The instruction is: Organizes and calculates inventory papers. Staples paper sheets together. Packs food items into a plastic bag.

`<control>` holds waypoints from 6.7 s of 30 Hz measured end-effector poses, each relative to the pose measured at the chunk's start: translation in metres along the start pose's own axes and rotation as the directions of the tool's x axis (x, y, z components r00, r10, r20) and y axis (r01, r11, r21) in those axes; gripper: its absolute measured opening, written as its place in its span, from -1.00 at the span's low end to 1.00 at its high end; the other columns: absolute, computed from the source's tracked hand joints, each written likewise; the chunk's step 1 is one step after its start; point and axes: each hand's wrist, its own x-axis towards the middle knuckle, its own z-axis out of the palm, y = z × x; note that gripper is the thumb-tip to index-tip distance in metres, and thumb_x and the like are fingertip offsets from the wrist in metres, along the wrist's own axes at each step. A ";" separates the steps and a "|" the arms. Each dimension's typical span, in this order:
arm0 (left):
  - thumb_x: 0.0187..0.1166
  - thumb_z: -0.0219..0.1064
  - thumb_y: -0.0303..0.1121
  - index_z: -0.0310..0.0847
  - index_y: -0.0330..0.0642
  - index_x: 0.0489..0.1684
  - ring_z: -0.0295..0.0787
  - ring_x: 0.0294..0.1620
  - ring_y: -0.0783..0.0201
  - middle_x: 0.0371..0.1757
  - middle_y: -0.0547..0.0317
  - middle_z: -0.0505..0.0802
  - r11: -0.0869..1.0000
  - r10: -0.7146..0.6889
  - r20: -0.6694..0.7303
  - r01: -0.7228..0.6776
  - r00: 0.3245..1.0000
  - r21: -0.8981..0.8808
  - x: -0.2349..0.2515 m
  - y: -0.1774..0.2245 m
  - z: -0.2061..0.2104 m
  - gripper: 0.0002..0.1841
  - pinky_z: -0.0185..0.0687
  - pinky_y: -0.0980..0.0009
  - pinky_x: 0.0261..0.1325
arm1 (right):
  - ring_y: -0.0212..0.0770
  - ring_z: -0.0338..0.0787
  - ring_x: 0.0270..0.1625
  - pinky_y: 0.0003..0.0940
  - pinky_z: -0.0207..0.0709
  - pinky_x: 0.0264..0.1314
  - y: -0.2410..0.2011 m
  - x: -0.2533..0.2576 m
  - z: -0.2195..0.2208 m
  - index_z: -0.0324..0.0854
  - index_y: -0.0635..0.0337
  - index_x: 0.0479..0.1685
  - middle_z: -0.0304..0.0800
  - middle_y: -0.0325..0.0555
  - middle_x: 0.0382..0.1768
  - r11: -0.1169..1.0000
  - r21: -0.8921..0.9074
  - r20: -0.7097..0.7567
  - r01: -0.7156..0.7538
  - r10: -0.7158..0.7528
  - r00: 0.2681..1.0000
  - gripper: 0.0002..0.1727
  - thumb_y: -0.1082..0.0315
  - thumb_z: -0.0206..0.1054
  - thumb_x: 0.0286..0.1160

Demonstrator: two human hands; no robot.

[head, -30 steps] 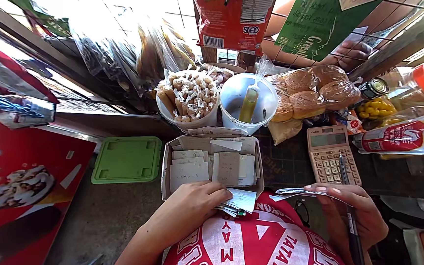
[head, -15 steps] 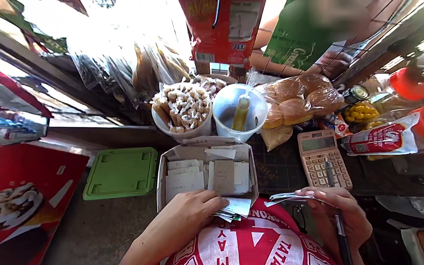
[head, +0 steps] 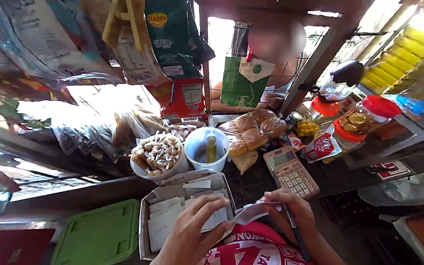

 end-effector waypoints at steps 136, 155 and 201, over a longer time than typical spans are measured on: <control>0.32 0.57 -0.16 0.68 -0.18 -0.06 0.57 0.56 -0.24 0.52 -0.15 0.68 0.867 -0.351 0.361 0.154 0.864 0.474 -0.024 -0.023 -0.013 -0.64 0.35 -0.32 0.54 | -0.49 0.78 0.11 -0.53 0.60 0.34 0.001 -0.001 -0.047 0.71 -0.08 -0.01 0.81 -0.42 -0.09 0.982 -0.178 0.300 -0.058 0.111 0.947 -0.87 0.15 0.39 0.66; 0.71 0.21 -0.11 0.75 0.06 0.00 0.77 0.09 0.24 -0.01 0.24 0.84 0.924 -0.185 0.294 0.063 0.938 0.378 -0.050 -0.002 -0.032 -0.77 0.53 0.18 0.39 | -0.46 0.79 0.13 -0.45 0.59 0.41 -0.007 -0.009 -0.050 0.71 -0.05 0.02 0.81 -0.38 -0.09 0.987 -0.147 0.285 -0.067 0.107 0.953 -0.86 0.17 0.38 0.67; 0.62 0.32 -0.29 0.87 -0.23 -0.10 0.86 0.19 0.01 0.01 -0.01 0.92 0.926 -0.306 0.505 0.130 0.807 0.353 -0.001 -0.037 -0.028 -0.76 0.72 0.08 0.27 | -0.21 0.69 0.50 -0.13 0.35 0.68 -0.004 0.020 0.006 0.57 0.10 -0.20 0.82 -0.10 0.29 0.991 0.098 0.814 0.090 -0.132 0.566 -0.89 0.37 0.16 0.66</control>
